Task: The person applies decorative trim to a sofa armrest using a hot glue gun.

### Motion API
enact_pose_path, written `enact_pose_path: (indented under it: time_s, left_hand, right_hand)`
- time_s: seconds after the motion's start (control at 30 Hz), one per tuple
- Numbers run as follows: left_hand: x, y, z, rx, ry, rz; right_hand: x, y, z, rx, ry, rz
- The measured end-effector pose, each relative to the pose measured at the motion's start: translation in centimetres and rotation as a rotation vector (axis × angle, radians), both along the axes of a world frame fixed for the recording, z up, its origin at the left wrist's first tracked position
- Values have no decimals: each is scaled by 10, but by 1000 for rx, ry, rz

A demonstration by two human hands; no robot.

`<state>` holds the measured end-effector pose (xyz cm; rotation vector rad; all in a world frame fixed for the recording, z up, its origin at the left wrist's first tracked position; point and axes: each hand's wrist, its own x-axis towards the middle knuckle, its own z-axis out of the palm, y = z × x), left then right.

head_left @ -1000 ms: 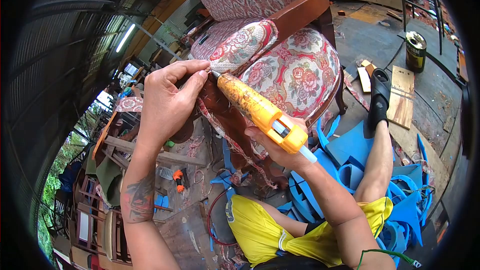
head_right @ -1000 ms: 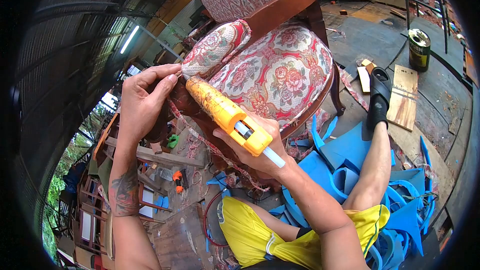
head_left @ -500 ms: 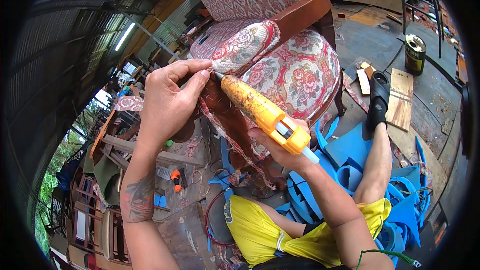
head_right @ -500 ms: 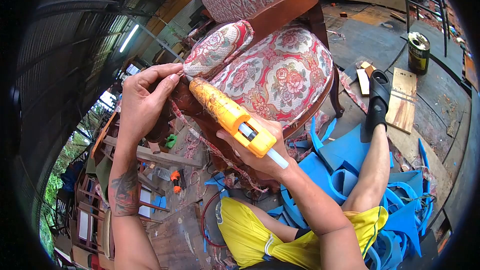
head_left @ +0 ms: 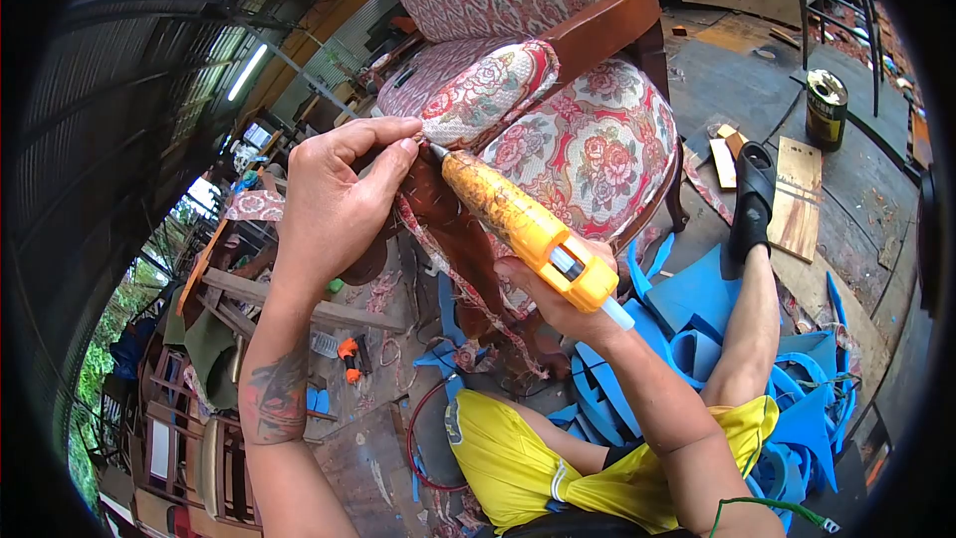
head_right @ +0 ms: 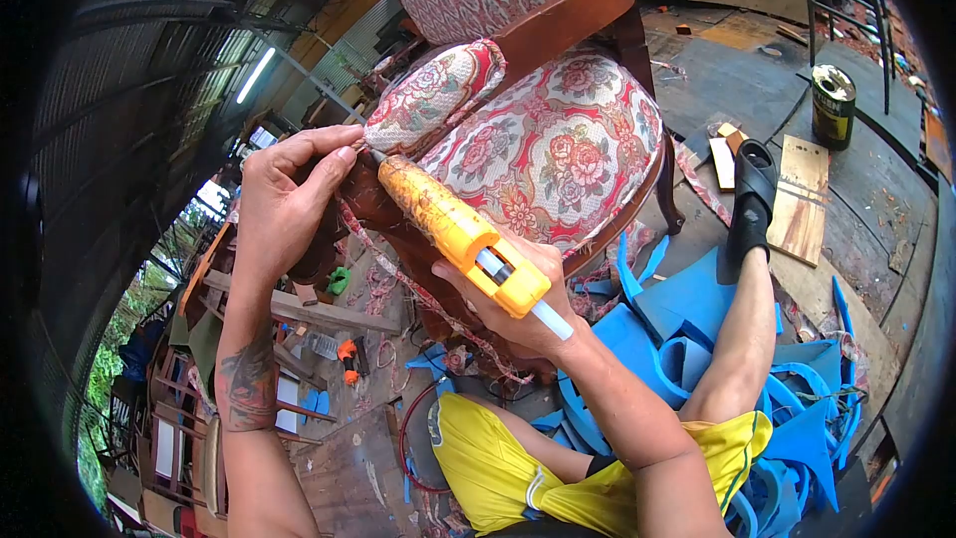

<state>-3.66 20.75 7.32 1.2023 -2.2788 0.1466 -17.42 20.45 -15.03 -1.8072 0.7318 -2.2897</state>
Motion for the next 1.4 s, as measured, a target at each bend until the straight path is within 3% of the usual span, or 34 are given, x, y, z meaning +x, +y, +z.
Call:
enact_pose_path:
  time_s: [1.07, 1.4]
  left_hand:
    - [2, -4, -3, -62, 30, -63]
    - [2, -2, -1, 14, 25, -18]
  right_hand:
    - [-6, 5, -9, 136, -13, 137]
    - [-5, 2, -14, 87, 19, 67]
